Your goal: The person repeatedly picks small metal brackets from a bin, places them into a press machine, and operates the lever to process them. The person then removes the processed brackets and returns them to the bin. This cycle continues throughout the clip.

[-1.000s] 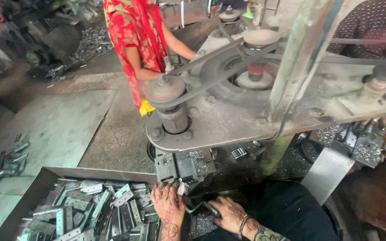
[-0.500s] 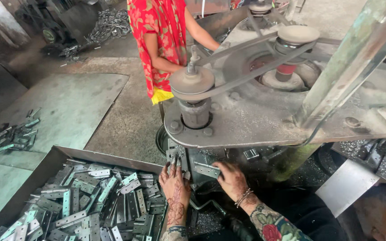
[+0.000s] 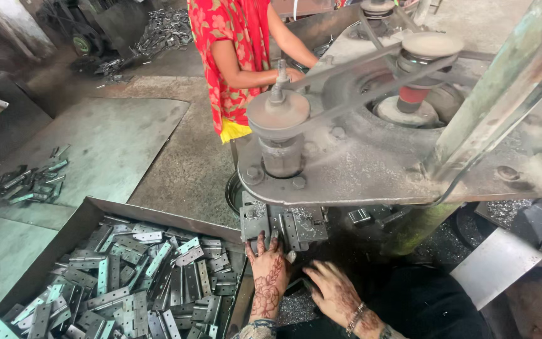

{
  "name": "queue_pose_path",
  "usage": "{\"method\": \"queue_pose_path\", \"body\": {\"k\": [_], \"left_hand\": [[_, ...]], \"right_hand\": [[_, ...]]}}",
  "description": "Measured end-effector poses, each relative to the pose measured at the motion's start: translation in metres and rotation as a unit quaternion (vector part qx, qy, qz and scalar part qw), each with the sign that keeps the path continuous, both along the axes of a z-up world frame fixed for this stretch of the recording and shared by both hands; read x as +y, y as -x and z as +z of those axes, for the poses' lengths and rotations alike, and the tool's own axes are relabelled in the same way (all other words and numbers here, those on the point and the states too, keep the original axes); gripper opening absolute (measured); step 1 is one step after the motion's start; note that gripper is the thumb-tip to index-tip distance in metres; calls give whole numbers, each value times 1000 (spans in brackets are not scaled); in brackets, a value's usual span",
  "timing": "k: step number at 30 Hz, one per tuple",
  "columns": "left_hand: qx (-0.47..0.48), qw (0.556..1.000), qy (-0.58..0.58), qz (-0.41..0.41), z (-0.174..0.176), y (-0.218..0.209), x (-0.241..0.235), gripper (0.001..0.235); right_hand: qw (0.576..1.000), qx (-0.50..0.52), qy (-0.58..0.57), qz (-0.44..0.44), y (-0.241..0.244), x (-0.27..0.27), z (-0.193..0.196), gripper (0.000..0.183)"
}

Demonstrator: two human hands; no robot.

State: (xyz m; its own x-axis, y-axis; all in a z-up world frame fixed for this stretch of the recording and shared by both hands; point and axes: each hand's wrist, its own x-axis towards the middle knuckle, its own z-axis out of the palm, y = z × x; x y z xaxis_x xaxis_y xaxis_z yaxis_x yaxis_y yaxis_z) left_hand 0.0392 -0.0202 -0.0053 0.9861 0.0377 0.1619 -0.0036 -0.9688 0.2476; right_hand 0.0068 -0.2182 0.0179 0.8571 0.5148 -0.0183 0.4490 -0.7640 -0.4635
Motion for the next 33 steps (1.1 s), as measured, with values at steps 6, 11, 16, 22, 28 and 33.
{"method": "queue_pose_path", "body": {"k": [6,11,16,22,28,33], "left_hand": [[17,998,5,52,-8,-13,-4,46],[13,998,9,62,-4,-21,-7,49],[27,998,-9,64,0,-15,-6,53],[26,997,-1,68,-2,-8,-4,50],[-10,997,27,73,-14,-29,-5,42],[-33,996,40,77,-11,-42,-2,44]], "right_hand": [[943,239,225,59,21,-26,-24,74],[944,242,217,45,13,-34,-82,75],[939,257,226,24,3,-35,-143,75],[939,256,227,25,-3,-23,-153,74],[940,247,231,44,-3,-39,-136,74],[939,252,233,22,-11,-35,-141,73]]}}
